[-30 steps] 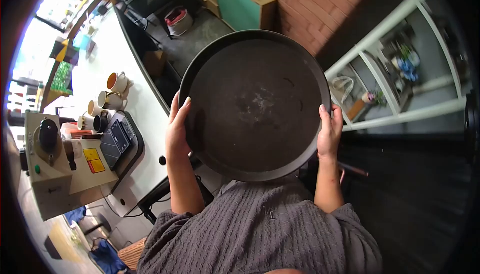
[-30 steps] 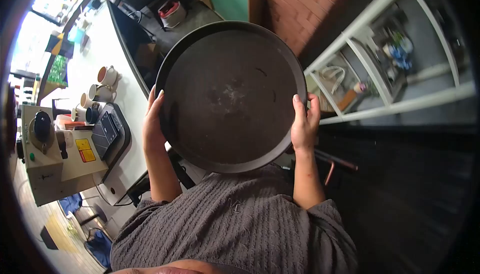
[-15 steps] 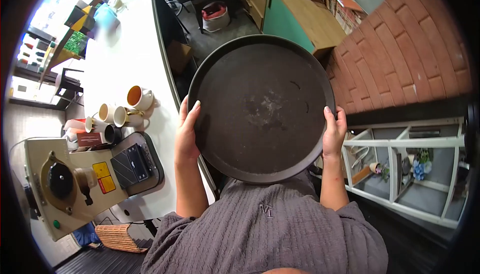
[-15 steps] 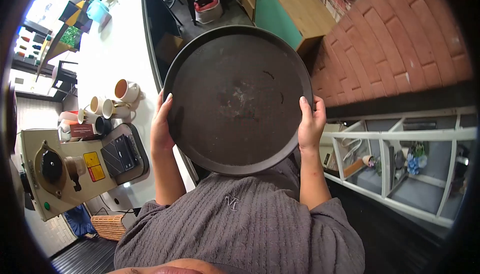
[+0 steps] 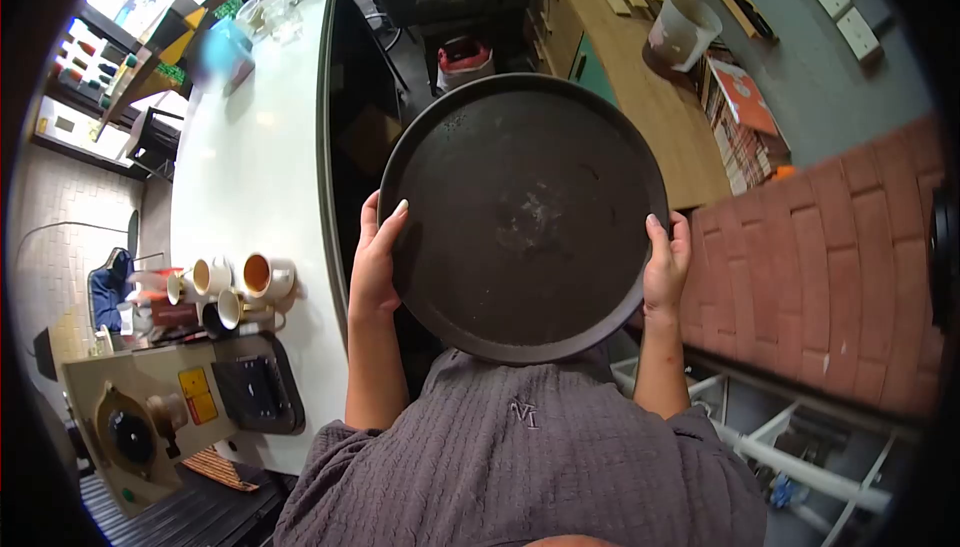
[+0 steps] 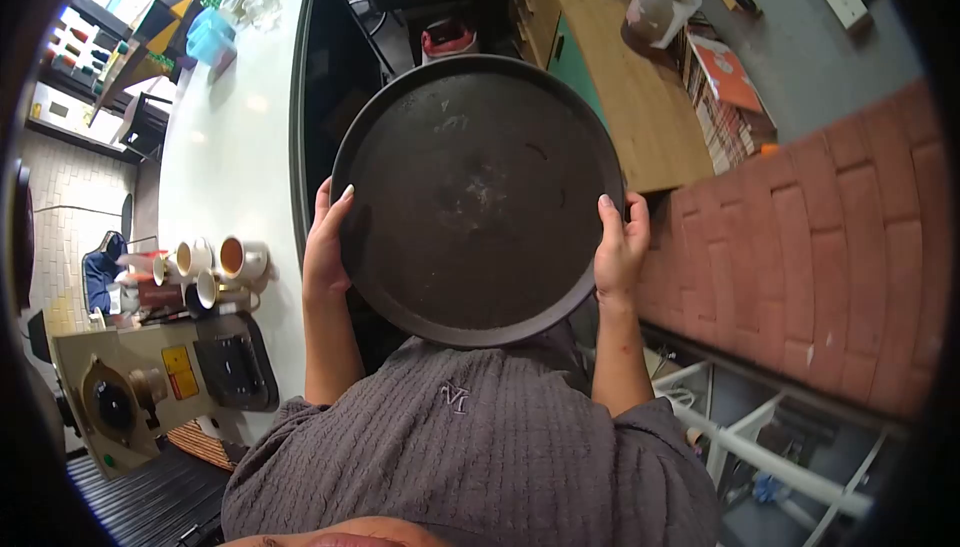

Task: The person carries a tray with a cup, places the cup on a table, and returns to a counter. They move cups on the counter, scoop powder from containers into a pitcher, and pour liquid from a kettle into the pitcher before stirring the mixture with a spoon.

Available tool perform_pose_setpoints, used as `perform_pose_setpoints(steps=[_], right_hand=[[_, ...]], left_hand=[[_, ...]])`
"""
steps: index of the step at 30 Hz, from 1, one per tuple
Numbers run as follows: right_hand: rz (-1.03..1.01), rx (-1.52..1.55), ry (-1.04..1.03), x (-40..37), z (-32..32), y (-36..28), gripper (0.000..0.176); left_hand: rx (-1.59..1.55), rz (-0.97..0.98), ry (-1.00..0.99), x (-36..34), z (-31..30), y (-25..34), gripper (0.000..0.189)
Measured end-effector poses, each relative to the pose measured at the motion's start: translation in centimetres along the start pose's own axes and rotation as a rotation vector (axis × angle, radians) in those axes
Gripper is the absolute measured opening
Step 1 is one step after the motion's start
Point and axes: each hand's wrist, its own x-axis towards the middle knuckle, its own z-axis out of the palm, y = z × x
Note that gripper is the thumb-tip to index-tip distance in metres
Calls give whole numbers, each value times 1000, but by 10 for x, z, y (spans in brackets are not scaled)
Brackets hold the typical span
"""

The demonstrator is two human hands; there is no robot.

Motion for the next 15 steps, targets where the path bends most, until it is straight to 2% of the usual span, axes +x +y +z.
perform_pose_setpoints(steps=[7,10,14,15], right_hand=[[30,8,33,120,-4,-6,14],[0,-34,135,159,-17,14,20],[64,-104,284,188,-28,36,23],[1,-228,343,194,-31,46,25]], left_hand=[[9,-6,-1,103,91,4,34],[52,11,-49,157,114,-6,31],[136,-47,-62,226,152,-20,28],[177,-60,-84,246,158,-26,32]])
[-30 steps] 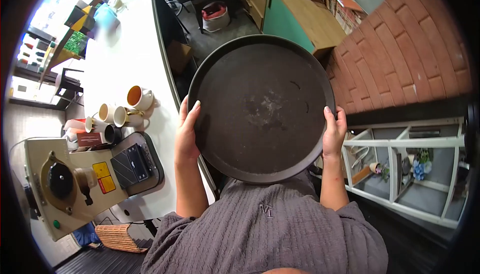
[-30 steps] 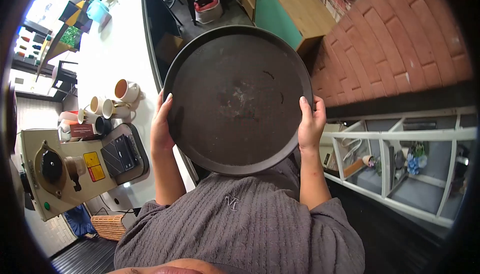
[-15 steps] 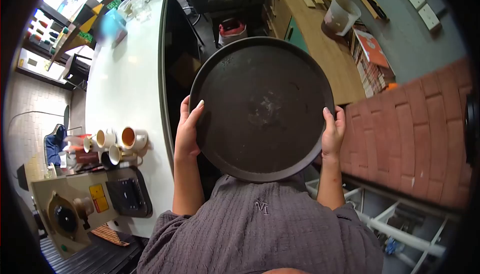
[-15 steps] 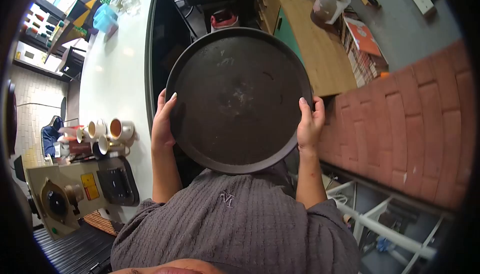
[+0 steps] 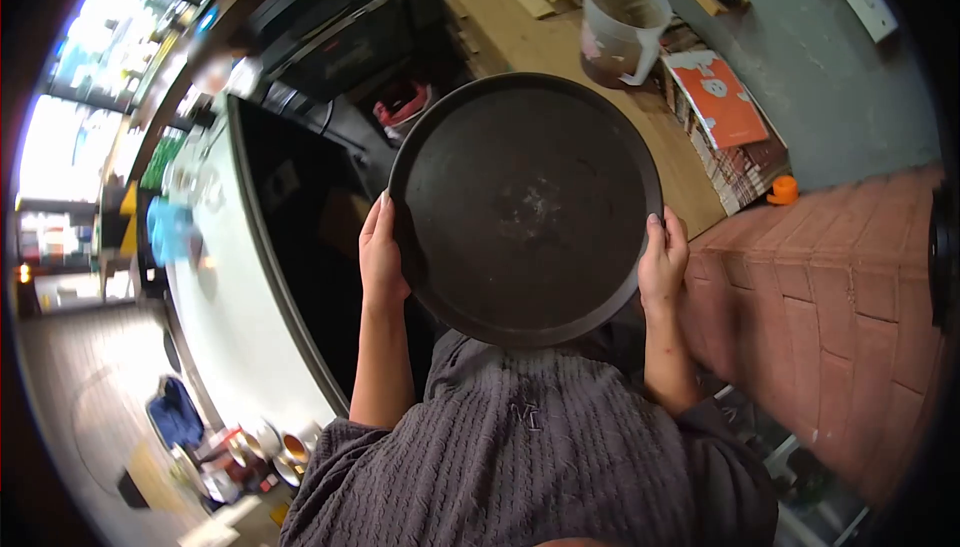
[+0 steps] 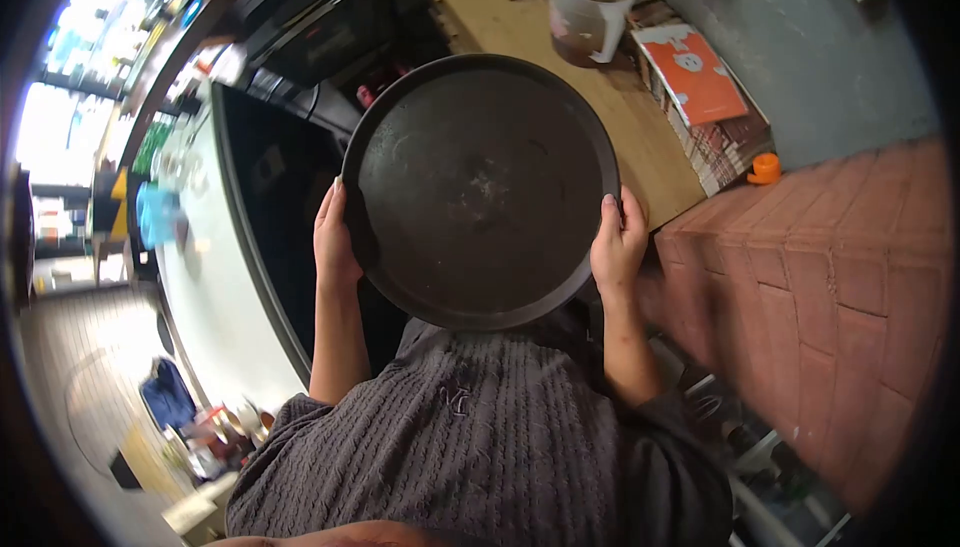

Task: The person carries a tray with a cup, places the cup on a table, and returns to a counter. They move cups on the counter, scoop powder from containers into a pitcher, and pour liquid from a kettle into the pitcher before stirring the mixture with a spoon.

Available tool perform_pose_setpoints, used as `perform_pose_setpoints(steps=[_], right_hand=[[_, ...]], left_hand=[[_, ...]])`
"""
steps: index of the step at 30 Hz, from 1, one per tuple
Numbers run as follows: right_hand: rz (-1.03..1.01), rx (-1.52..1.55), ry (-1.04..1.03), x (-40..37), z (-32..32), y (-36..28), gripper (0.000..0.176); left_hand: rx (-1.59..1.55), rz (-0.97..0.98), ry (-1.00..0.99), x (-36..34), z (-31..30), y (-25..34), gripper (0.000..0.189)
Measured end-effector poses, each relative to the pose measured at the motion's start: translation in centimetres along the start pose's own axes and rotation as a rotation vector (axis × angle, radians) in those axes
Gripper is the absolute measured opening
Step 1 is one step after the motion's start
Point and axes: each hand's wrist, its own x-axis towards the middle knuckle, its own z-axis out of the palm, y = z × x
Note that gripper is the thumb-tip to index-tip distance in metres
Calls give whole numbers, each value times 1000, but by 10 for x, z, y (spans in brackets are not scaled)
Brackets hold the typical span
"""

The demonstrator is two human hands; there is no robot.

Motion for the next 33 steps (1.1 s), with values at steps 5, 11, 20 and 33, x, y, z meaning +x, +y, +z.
perform_pose_setpoints(steps=[5,11,20,33], right_hand=[[-4,-304,199,11,-5,33,29],[159,-386,507,-8,-5,87,28],[315,-324,774,-13,-15,116,30],[500,-378,753,10,-41,178,33]], left_hand=[[96,-171,-229,100,34,-26,36],[326,-215,-488,186,86,-70,40],[590,-352,-818,235,165,-127,50],[819,-401,-904,248,242,-197,43]])
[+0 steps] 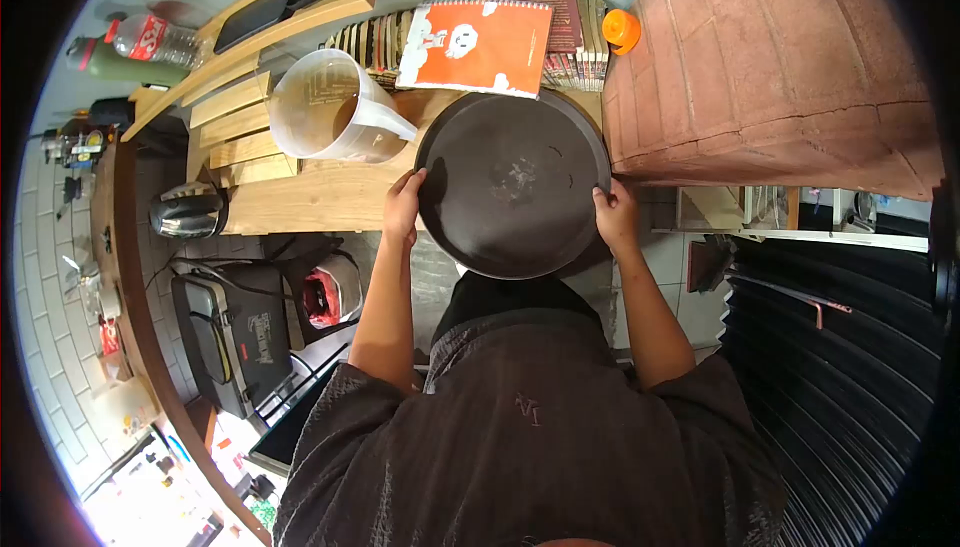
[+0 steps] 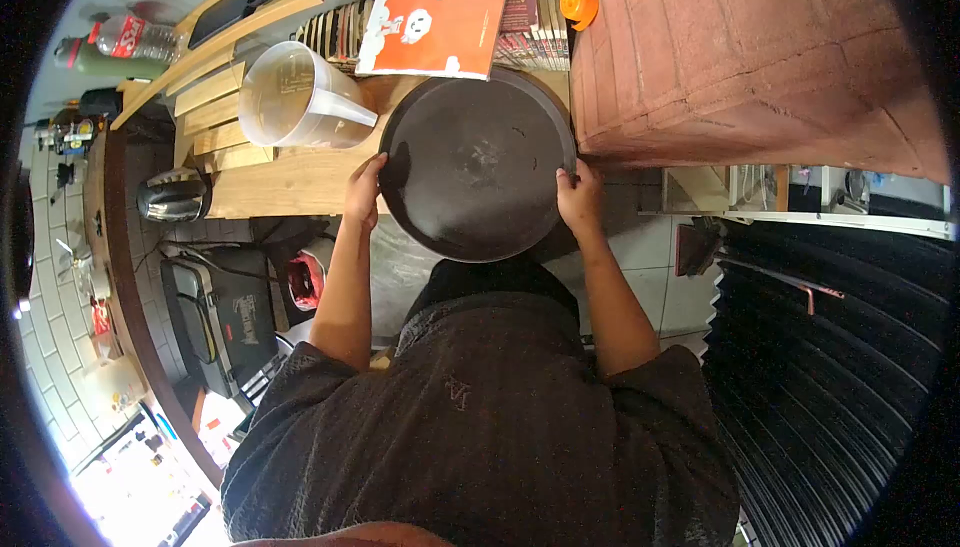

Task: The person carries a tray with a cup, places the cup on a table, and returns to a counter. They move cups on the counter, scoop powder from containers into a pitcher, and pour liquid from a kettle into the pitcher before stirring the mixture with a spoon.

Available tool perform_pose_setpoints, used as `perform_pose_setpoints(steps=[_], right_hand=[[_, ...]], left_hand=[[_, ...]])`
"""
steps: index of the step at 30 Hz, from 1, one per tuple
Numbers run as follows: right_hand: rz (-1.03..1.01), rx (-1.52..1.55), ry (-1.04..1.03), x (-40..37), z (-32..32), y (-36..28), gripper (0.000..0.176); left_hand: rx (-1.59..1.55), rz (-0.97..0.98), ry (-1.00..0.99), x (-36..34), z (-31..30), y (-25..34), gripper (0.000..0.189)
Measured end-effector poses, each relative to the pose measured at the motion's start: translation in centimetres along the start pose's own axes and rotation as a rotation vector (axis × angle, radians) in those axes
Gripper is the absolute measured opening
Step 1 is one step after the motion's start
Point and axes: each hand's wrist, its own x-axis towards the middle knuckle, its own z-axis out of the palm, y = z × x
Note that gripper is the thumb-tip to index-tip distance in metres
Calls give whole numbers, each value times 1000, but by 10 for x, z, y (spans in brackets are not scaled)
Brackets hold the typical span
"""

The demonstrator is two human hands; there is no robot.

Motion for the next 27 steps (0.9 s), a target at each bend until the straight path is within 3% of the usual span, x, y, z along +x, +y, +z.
perform_pose_setpoints(steps=[2,8,14,18,21,23,27], right_hand=[[-53,105,-26,5,8,14,37],[46,13,-4,2,18,20,55],[110,-279,22,-17,13,-22,69],[135,-288,-33,-30,4,-45,70],[-55,-356,91,-42,4,-70,59],[-31,-42,58,-51,5,-95,38],[-140,136,84,-67,11,-144,21]], left_hand=[[74,-44,-53,10,0,2,35],[103,-15,-174,33,-1,-4,39],[155,2,-197,30,2,2,41],[200,46,-246,17,1,8,44],[292,57,-192,9,-5,13,46],[288,33,-206,1,-13,20,45],[180,63,-309,-23,-35,35,38]])
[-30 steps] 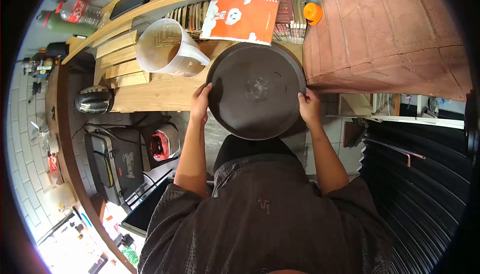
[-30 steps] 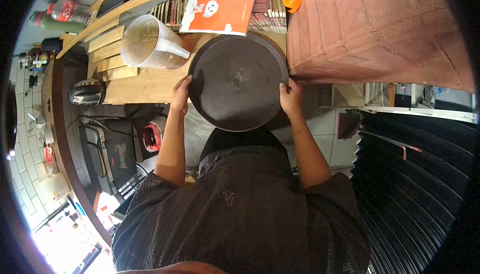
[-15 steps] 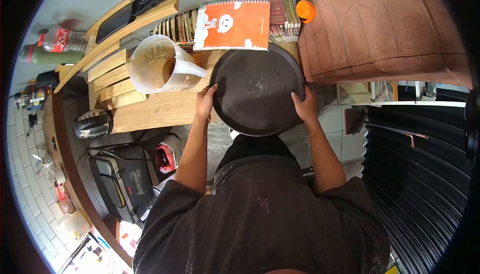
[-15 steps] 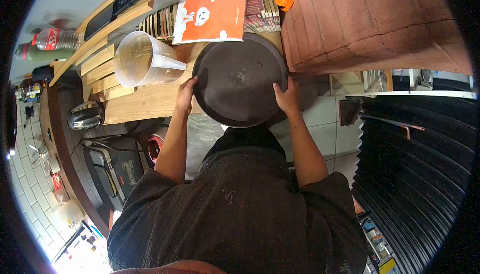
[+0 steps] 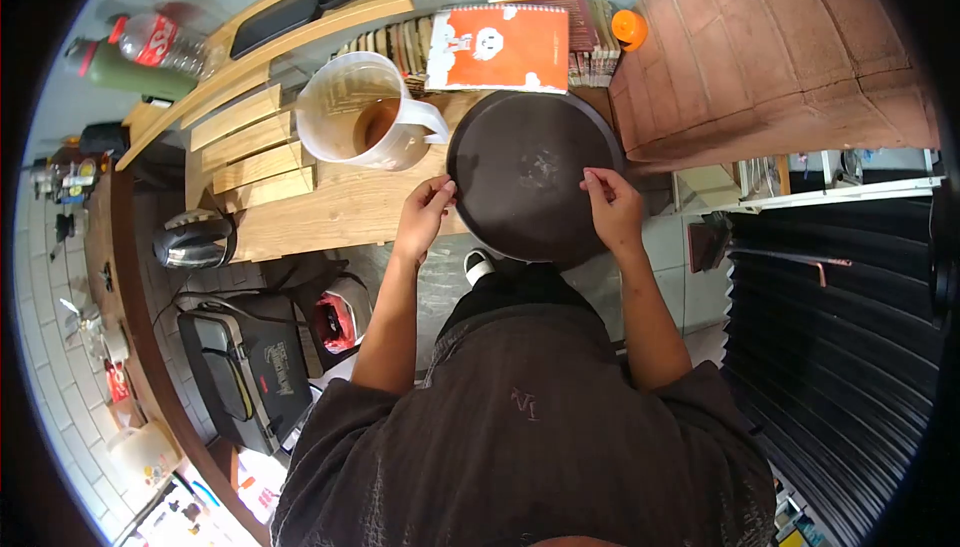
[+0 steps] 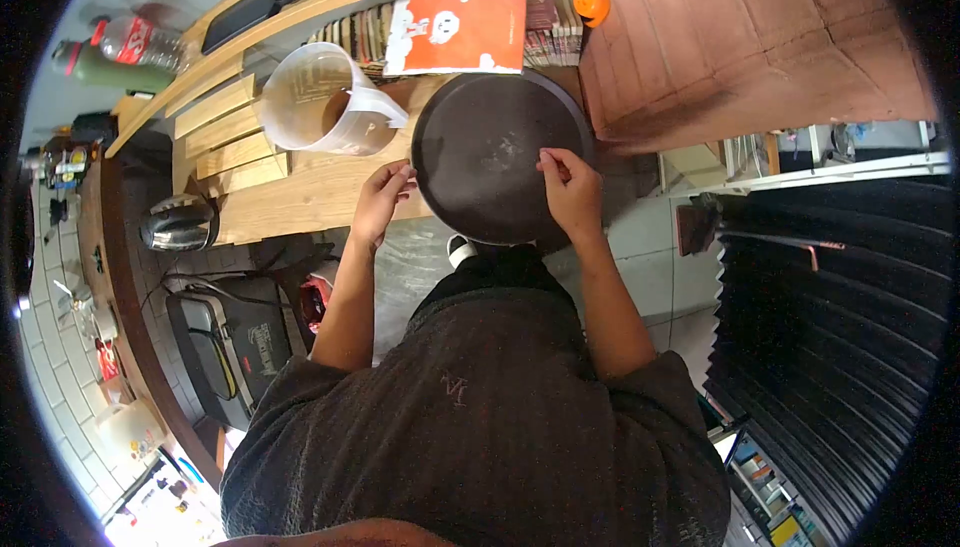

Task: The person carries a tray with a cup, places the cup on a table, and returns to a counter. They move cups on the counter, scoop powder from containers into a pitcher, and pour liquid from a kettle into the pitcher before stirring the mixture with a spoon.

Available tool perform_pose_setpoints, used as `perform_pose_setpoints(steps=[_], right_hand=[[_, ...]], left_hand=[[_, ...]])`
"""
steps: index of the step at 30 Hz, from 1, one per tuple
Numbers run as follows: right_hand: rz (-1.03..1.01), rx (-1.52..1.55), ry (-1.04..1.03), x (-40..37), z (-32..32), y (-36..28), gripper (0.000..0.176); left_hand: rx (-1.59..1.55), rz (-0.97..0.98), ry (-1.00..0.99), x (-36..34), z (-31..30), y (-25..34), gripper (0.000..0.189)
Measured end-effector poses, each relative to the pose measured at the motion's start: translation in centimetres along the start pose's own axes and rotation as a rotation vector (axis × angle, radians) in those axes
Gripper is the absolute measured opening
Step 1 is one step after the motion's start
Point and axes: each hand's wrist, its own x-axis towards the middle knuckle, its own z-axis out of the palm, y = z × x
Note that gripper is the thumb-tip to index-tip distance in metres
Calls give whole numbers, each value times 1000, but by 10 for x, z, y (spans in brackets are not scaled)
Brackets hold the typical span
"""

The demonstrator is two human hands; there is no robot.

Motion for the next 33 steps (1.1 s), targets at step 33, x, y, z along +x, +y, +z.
perform_pose_setpoints(steps=[33], right_hand=[[-1053,460,-1777,-230,111,-185,17]], left_hand=[[-405,402,1952,-460,122,-96,11]])
